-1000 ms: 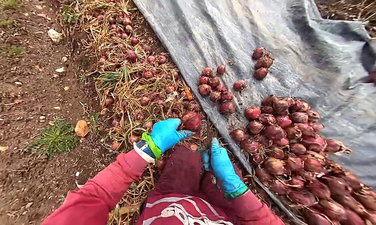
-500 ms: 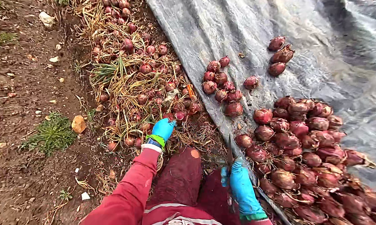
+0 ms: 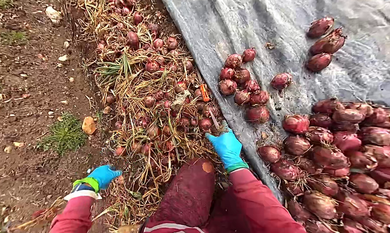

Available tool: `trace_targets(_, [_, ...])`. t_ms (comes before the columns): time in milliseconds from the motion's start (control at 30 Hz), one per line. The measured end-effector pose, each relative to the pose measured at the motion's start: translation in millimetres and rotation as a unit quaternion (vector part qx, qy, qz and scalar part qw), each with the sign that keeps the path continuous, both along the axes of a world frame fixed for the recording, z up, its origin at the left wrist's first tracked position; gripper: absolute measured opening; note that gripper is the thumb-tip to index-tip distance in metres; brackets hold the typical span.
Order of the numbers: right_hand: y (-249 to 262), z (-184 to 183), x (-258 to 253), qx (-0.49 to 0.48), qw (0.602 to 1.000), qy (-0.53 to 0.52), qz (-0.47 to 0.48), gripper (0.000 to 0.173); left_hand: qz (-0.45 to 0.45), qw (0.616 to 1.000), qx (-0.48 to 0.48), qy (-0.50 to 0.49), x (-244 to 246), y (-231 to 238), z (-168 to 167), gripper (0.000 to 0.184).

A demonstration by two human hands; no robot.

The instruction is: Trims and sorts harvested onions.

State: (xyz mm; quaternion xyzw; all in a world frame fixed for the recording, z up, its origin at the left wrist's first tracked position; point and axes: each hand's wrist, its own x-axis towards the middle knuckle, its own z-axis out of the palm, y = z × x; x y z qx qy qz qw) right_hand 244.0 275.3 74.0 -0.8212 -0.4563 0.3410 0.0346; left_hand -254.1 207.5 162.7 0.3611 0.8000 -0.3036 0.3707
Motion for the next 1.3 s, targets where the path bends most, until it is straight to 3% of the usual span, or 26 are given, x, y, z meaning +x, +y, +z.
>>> trace_targets(67, [39.5,-31.4,-31.3,-0.004,0.998,-0.023,0.052,0.105,0.16,0.969,0.175,-0.068,70.8,-10.6,14.0,0.035])
trace_targets(167, [62.9,-77.3,-65.4,0.022,0.994,-0.067,0.083,0.11,0.148,0.942,0.292,-0.07,162.2,16.1,-16.0,0.029])
trace_targets(233, [63.7,-76.1,-62.7,0.019,0.994,-0.053,0.092,0.099,0.136,0.945,0.291,-0.068,205.8,41.4,-62.3,0.051])
trace_targets(300, [73.3,-15.6,-30.7,-0.135,0.979,0.063,0.141,0.097,0.191,0.946,0.248,-0.084,240.0,56.2,-109.7,0.08])
trace_targets(367, [53.8,-16.7,2.4,-0.021,0.994,0.064,0.085,0.096,0.222,0.952,0.204,-0.055,257.1,56.4,-142.5,0.095])
trace_targets(433, [43.5,-14.2,53.6,0.091,0.99,0.08,-0.066,0.083,0.173,0.974,0.138,-0.055,248.4,62.3,-147.8,0.088])
trace_targets(500, [18.6,-1.8,96.4,0.172,0.919,0.18,-0.307,0.051,0.085,0.991,0.046,-0.092,219.6,63.9,-133.1,0.07])
trace_targets(533, [-3.1,3.4,102.1,0.173,0.862,0.26,-0.399,0.059,0.041,0.993,0.001,-0.11,207.3,64.3,-120.0,0.069])
trace_targets(567, [-24.4,9.2,97.9,0.135,0.832,0.329,-0.425,0.072,0.002,0.99,-0.021,-0.136,201.4,69.5,-104.7,0.07])
trace_targets(600, [-44.5,11.5,84.6,0.084,0.829,0.38,-0.401,0.082,-0.017,0.984,-0.016,-0.176,201.1,75.0,-86.5,0.071])
trace_targets(700, [-112.7,26.1,20.2,-0.065,0.826,0.514,-0.221,0.087,-0.038,0.954,0.073,-0.288,223.4,63.8,-13.1,0.059])
trace_targets(800, [-129.8,54.0,-21.1,-0.003,0.786,0.606,-0.125,0.087,-0.193,0.913,0.111,-0.341,257.8,59.5,51.6,0.059])
trace_targets(867, [-127.7,81.3,-27.6,0.086,0.795,0.589,-0.113,0.088,-0.312,0.881,0.085,-0.346,271.3,53.1,78.1,0.063])
trace_targets(967, [-140.3,112.1,-17.5,0.127,0.853,0.502,-0.068,0.085,-0.412,0.855,0.098,-0.3,267.0,45.6,107.9,0.062])
trace_targets(1067, [-159.8,118.7,-4.7,0.157,0.848,0.501,-0.074,0.081,-0.401,0.862,0.223,-0.214,271.7,46.2,133.6,0.065])
trace_targets(1133, [-170.1,116.8,1.8,0.113,0.879,0.463,-0.02,0.087,-0.44,0.827,0.265,-0.228,290.8,25.6,141.6,0.057])
trace_targets(1167, [-170.1,118.9,5.6,0.089,0.89,0.446,0.026,0.091,-0.501,0.805,0.213,-0.236,306.9,13.8,146.5,0.047])
trace_targets(1233, [-165.8,131.2,16.4,0.108,0.895,0.431,0.036,0.089,-0.567,0.768,0.092,-0.283,339.9,6.5,142.2,0.039])
trace_targets(1300, [-164.9,130.4,36.6,0.171,0.888,0.425,-0.051,0.085,-0.48,0.806,0.145,-0.315,352.7,33.8,112.7,0.04])
